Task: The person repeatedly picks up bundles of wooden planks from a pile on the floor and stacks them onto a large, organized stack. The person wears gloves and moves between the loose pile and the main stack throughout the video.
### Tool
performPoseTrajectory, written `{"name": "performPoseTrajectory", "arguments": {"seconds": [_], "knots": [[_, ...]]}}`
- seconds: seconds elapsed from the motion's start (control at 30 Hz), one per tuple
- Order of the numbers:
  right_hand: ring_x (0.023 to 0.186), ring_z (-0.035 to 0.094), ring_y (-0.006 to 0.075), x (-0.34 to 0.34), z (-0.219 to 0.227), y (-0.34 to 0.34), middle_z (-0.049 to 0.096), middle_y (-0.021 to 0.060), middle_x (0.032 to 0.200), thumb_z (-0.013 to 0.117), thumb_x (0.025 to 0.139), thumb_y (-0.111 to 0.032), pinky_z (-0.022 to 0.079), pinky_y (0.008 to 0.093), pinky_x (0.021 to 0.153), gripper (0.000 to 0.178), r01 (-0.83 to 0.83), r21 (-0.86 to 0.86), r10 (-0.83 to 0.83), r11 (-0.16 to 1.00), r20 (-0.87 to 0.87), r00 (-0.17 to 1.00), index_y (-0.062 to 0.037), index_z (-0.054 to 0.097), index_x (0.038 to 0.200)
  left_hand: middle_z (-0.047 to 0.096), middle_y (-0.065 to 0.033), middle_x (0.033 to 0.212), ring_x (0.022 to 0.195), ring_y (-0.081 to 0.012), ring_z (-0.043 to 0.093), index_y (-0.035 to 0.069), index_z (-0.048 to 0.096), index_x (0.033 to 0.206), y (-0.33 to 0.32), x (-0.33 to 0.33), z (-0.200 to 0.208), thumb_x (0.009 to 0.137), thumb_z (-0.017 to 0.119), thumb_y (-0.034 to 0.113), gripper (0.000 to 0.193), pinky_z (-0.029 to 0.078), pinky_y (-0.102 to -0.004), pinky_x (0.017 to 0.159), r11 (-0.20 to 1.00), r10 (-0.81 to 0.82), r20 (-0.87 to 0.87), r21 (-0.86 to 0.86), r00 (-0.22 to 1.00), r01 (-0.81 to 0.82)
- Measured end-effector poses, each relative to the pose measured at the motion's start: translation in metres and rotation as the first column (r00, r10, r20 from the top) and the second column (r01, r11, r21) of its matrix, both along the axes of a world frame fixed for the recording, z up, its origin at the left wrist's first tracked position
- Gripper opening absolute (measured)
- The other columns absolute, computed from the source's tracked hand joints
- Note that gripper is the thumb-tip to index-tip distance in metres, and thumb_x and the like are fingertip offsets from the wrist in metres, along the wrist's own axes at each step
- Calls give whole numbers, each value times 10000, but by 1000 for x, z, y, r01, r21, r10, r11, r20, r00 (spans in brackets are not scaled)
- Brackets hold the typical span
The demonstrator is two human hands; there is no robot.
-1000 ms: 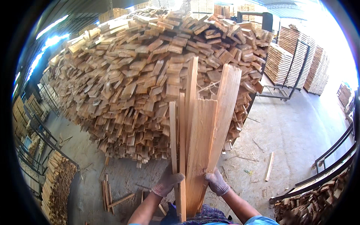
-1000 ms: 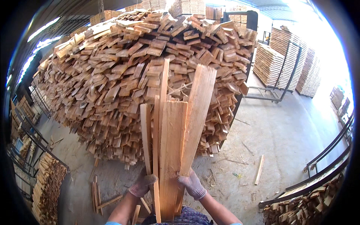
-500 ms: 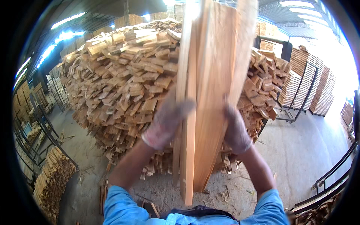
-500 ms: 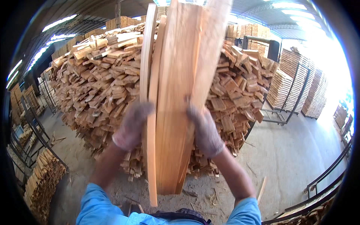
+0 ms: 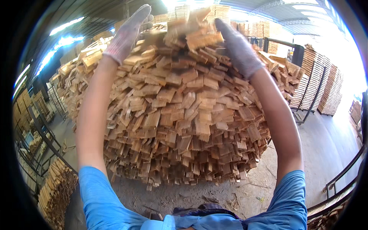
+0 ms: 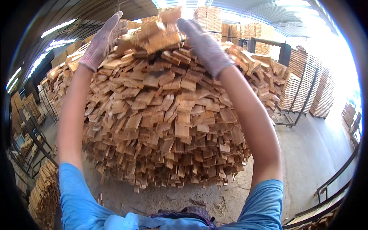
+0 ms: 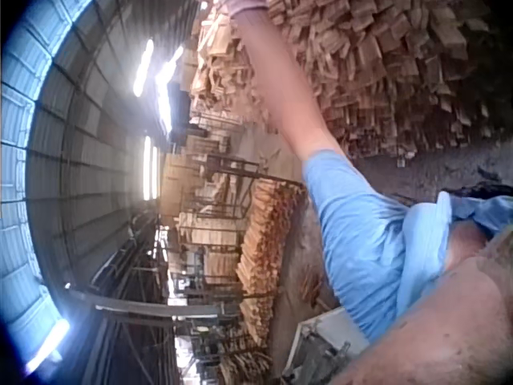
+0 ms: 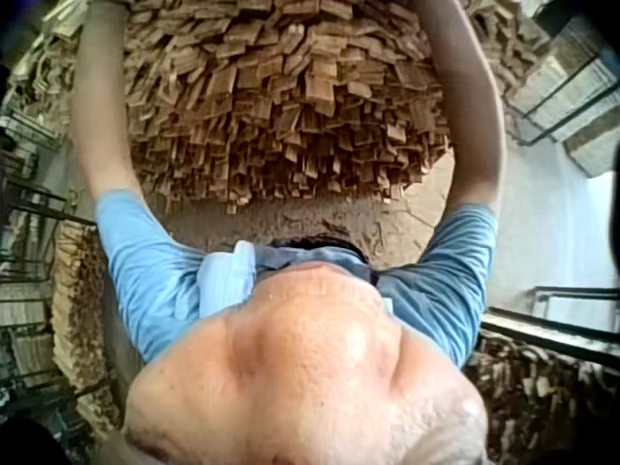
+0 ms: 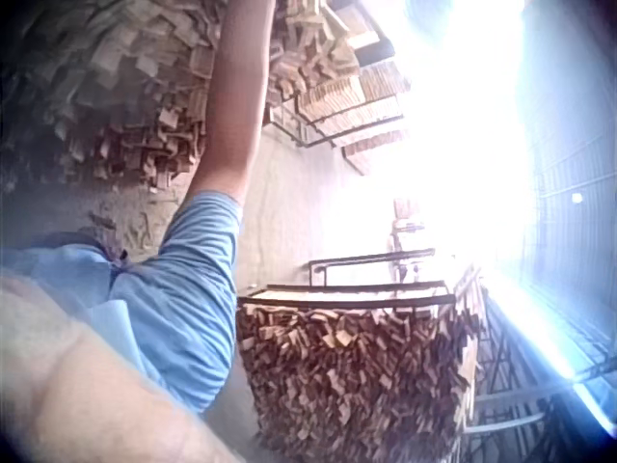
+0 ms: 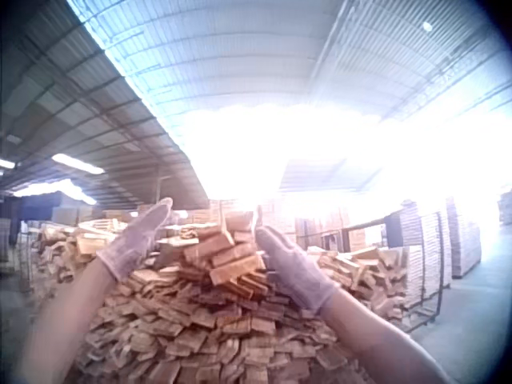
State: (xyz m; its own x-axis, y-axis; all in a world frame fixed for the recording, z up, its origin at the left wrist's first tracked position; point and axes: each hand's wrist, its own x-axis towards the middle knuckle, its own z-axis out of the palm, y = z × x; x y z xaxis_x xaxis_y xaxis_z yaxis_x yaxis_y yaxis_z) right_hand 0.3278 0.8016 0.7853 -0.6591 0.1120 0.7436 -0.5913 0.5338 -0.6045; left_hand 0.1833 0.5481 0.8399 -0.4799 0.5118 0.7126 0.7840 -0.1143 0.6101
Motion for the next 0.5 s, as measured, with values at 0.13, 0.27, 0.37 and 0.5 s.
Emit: {"name": "performPoseTrajectory", "arguments": {"seconds": [0.13,0.27,0.37,0.5], "knots": [[1252,543,359,30,-25,5,560,160,1358,565,929,-564,454,435,1069,737,210,-85,-226,974,-369,902,-76,410,1458,266,-197,1587,1438,-333,337,16,262,1532,4,62,-53,962,527,507,797,266,-404,1205,980,124,-360,192,925,-57],[1238,557,316,40,-25,-44,575,234,1321,587,936,-488,467,407,1018,697,640,212,-263,738,-784,562,23,449,1390,398,-205,1517,1409,-318,392,-42,330,1489,33,54,-64,1028,454,390,643,308,-423,1182,908,387,-832,419,397,-8],[1182,559,398,28,0,-51,571,240,1284,596,889,-590,461,493,979,690,696,296,-295,655,-748,595,-18,587,1275,475,-165,1468,1357,-320,455,-31,492,1368,51,43,-58,1044,447,324,483,350,-426,1151,861,507,-852,507,132,-39],[1124,581,417,-11,10,-24,591,235,1193,538,942,-483,480,508,944,566,599,315,-336,736,-598,727,-18,586,1261,627,-122,1268,1153,-311,599,27,654,1102,79,24,-46,1016,510,310,329,495,-448,958,754,614,-788,603,-46,-262]]}}
